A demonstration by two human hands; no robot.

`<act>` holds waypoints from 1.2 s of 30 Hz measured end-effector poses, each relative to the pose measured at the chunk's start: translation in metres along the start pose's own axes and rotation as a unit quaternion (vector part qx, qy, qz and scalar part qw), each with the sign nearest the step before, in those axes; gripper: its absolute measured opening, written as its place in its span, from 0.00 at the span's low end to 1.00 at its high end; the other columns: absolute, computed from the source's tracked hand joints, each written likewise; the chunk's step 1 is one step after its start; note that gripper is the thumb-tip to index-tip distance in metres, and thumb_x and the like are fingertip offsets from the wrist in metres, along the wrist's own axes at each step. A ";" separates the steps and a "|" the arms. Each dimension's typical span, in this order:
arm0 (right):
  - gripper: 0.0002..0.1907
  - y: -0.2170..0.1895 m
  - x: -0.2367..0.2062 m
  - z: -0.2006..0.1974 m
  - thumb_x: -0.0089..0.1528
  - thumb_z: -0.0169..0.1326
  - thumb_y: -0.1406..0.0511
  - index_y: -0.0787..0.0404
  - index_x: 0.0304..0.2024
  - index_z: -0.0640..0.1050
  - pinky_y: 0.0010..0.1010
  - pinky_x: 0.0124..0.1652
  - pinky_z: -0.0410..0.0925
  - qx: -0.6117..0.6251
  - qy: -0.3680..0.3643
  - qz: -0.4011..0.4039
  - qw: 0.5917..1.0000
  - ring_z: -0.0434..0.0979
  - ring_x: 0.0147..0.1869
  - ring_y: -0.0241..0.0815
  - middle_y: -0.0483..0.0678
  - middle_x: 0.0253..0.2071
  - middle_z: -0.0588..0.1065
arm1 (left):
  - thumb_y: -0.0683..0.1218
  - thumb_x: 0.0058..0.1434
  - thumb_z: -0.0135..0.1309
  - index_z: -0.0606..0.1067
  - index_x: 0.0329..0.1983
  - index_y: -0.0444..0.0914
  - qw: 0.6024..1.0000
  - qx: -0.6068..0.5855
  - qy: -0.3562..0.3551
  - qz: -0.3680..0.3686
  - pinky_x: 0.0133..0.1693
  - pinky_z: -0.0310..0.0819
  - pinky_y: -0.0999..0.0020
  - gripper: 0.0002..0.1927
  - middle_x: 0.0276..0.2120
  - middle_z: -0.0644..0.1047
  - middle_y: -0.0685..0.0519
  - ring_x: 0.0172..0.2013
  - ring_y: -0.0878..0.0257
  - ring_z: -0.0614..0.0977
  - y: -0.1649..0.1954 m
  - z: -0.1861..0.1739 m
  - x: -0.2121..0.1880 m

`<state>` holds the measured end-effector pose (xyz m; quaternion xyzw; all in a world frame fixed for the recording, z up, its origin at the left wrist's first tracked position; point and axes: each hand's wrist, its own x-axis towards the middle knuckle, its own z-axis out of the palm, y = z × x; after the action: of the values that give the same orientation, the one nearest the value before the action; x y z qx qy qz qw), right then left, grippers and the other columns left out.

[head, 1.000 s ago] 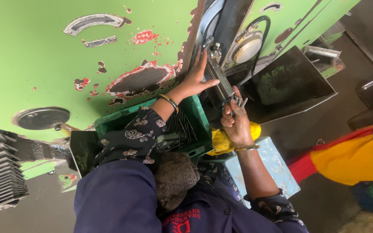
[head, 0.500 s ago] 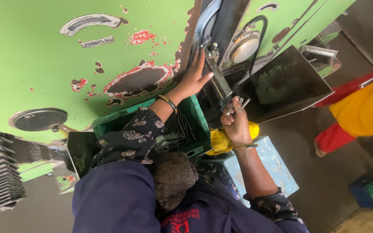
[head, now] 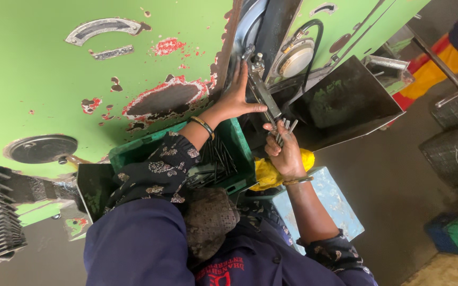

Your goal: The person repeatedly picks up small metal rods from a green bin and grinds their ends against a rotating grinding wheel. After each grind, the rod is returned to the bin. The cycle continues throughout the clip.

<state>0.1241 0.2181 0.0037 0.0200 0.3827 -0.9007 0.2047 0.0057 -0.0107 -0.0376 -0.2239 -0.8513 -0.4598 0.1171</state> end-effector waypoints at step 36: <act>0.12 -0.003 0.003 -0.002 0.71 0.50 0.57 0.51 0.55 0.72 0.20 0.21 0.53 0.014 0.002 -0.029 0.999 0.56 0.18 0.28 0.39 0.21 0.64 | 0.57 0.71 0.55 0.28 0.79 0.37 0.999 -0.046 0.014 0.011 0.74 0.36 0.47 0.54 0.77 0.28 0.34 0.78 0.40 0.33 -0.015 0.005 0.000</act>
<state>0.1201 0.2199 0.0039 0.0134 0.3712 -0.9113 0.1777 -0.0019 -0.0140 -0.0515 -0.2326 -0.8248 -0.5004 0.1234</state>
